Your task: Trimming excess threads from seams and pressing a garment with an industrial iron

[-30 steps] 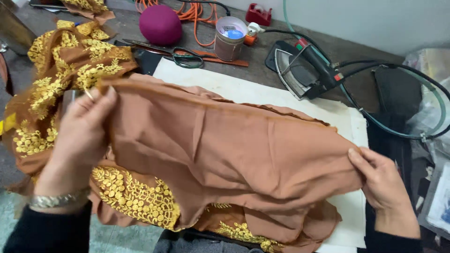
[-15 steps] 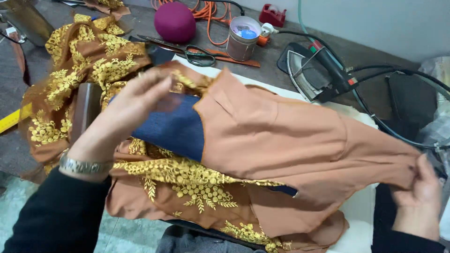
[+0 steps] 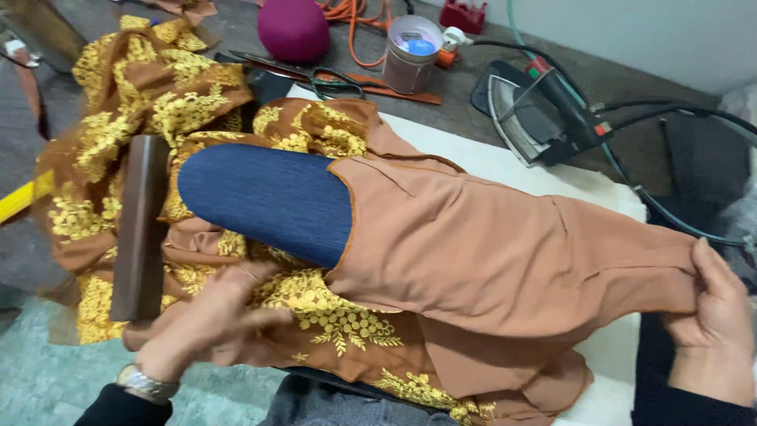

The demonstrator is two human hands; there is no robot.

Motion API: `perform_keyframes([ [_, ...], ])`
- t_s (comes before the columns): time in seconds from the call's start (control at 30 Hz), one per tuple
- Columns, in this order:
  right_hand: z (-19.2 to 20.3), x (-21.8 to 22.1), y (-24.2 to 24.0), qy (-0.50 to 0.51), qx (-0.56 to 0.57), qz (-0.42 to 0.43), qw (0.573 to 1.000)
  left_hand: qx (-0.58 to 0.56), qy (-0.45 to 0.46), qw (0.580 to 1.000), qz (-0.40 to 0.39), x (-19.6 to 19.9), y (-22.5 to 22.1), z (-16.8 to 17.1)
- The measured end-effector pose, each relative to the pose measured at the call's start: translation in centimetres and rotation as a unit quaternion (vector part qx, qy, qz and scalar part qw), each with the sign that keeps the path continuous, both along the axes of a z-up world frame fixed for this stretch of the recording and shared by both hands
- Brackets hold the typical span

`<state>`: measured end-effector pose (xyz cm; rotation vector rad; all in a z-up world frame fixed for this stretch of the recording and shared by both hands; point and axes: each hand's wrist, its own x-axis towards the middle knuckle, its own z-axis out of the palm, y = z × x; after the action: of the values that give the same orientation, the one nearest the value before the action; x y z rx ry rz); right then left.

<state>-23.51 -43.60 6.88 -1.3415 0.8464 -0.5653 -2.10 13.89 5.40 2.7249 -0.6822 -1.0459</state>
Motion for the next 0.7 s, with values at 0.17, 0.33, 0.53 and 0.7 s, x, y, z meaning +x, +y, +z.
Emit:
perform_keyframes([
  [0.17, -1.6, -0.3, -1.2, -0.030, 0.001, 0.070, 0.997, -0.060, -0.530, 0.836, 0.126, 3.7, 10.2, -5.9],
  [0.33, -5.0, -1.6, -4.1, -0.029, 0.012, 0.025, 0.999, 0.027, -0.219, 0.910, 0.351, 5.7, 13.2, -6.8],
  [0.53, -6.7, -3.2, -4.6, -0.030, 0.015, 0.011, 0.999, -0.018, -0.220, 0.893, 0.392, 7.8, 15.6, -3.6],
  [0.7, -6.8, -4.1, -4.0, 0.010, -0.010, 0.040, 0.999, -0.076, -0.307, 0.892, 0.323, 10.9, 18.1, -0.7],
])
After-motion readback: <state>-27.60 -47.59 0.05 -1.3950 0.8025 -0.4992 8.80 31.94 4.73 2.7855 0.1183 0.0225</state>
